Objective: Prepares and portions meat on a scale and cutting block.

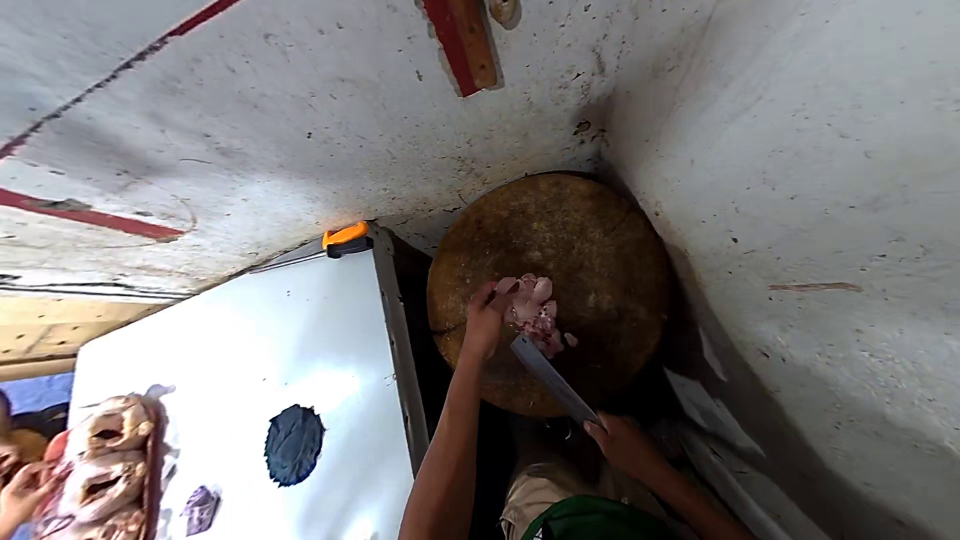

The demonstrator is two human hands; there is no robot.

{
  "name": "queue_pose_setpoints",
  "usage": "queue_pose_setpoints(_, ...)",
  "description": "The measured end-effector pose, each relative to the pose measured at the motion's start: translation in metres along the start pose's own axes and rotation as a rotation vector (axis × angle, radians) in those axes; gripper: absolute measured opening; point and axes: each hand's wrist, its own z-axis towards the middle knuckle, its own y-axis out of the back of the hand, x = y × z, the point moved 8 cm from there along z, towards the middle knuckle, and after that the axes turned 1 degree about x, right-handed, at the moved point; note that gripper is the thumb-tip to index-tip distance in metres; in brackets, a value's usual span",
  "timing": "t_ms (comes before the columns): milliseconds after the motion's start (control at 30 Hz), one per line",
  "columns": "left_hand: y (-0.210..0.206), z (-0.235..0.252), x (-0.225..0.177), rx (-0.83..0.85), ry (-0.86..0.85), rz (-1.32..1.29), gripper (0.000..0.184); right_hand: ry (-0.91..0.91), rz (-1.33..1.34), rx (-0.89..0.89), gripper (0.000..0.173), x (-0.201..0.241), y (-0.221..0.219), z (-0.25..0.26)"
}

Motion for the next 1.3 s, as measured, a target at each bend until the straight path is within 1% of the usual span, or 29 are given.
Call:
queue_pose_setpoints(33, 0.009, -0.001, 0.005, -0.043, -0.002, -0.089, 0.018, -0.001, -0.006, -0.004, 0.042, 0.004, 0.002, 0.0)
queue_pose_setpoints(100, 0.029, -0.002, 0.032, -0.18, 0.043, -0.263, 0.014, 0.037, -0.013, -0.021, 0.042, -0.002, 0.005, -0.006)
queue_pose_setpoints(167, 0.051, -0.002, 0.073, -0.326, 0.139, -0.392, 0.021, 0.058, -0.033, -0.049, 0.041, -0.011, 0.008, -0.017)
queue_pose_setpoints(233, 0.069, -0.007, 0.116, -0.437, 0.212, -0.397, 0.027, 0.083, -0.017, -0.099, 0.039, -0.015, 0.009, -0.027)
queue_pose_setpoints(300, 0.075, -0.018, 0.143, -0.46, 0.236, -0.244, 0.04, 0.105, 0.0, -0.168, 0.04, -0.008, 0.01, -0.036)
queue_pose_setpoints(333, 0.075, -0.023, 0.146, -0.441, 0.229, -0.105, 0.048, 0.134, 0.002, -0.216, 0.041, 0.001, 0.01, -0.04)
queue_pose_setpoints(400, 0.069, -0.03, 0.139, -0.386, 0.21, 0.212, 0.066, 0.215, -0.009, -0.335, 0.045, 0.027, 0.009, -0.047)
queue_pose_setpoints(467, 0.063, -0.033, 0.137, -0.35, 0.208, 0.375, 0.076, 0.309, -0.031, -0.435, 0.048, 0.055, 0.008, -0.055)
queue_pose_setpoints(533, 0.067, -0.033, 0.141, -0.351, 0.225, 0.372, 0.074, 0.409, -0.051, -0.519, 0.049, 0.08, 0.004, -0.06)
queue_pose_setpoints(600, 0.077, -0.037, 0.146, -0.354, 0.262, 0.306, 0.063, 0.47, -0.059, -0.549, 0.048, 0.091, -0.003, -0.06)
queue_pose_setpoints(633, 0.083, -0.039, 0.15, -0.361, 0.281, 0.264, 0.056, 0.475, -0.067, -0.545, 0.047, 0.09, -0.007, -0.057)
queue_pose_setpoints(700, 0.096, -0.04, 0.157, -0.395, 0.261, 0.13, 0.046, 0.453, -0.083, -0.519, 0.047, 0.085, -0.014, -0.049)
queue_pose_setpoints(800, 0.103, -0.042, 0.167, -0.436, 0.216, -0.159, 0.042, 0.423, -0.094, -0.493, 0.044, 0.08, -0.022, -0.048)
queue_pose_setpoints(867, 0.106, -0.042, 0.173, -0.467, 0.193, -0.239, 0.04, 0.429, -0.11, -0.519, 0.045, 0.084, -0.027, -0.049)
queue_pose_setpoints(933, 0.112, -0.042, 0.175, -0.496, 0.17, -0.163, 0.037, 0.373, -0.171, -0.49, 0.045, 0.087, -0.033, -0.041)
queue_pose_setpoints(967, 0.114, -0.043, 0.174, -0.509, 0.168, -0.112, 0.036, 0.297, -0.207, -0.424, 0.045, 0.084, -0.038, -0.031)
queue_pose_setpoints(1033, 0.119, -0.045, 0.169, -0.53, 0.176, -0.034, 0.037, 0.058, -0.267, -0.198, 0.042, 0.071, -0.049, -0.004)
queue_pose_setpoints(1067, 0.119, -0.046, 0.167, -0.529, 0.178, -0.013, 0.037, -0.014, -0.273, -0.125, 0.041, 0.064, -0.05, 0.005)
queue_pose_setpoints(1133, 0.118, -0.044, 0.163, -0.519, 0.171, 0.017, 0.039, -0.037, -0.225, -0.077, 0.039, 0.055, -0.044, 0.007)
queue_pose_setpoints(1200, 0.113, -0.042, 0.157, -0.47, 0.156, 0.126, 0.045, -0.022, -0.147, -0.057, 0.039, 0.045, -0.032, -0.006)
queue_pose_setpoints(1267, 0.1, -0.036, 0.15, -0.376, 0.153, 0.289, 0.06, 0.013, -0.094, -0.106, 0.038, 0.031, -0.018, -0.021)
queue_pose_setpoints(1300, 0.091, -0.035, 0.149, -0.326, 0.183, 0.361, 0.068, 0.032, -0.077, -0.15, 0.038, 0.022, -0.012, -0.025)
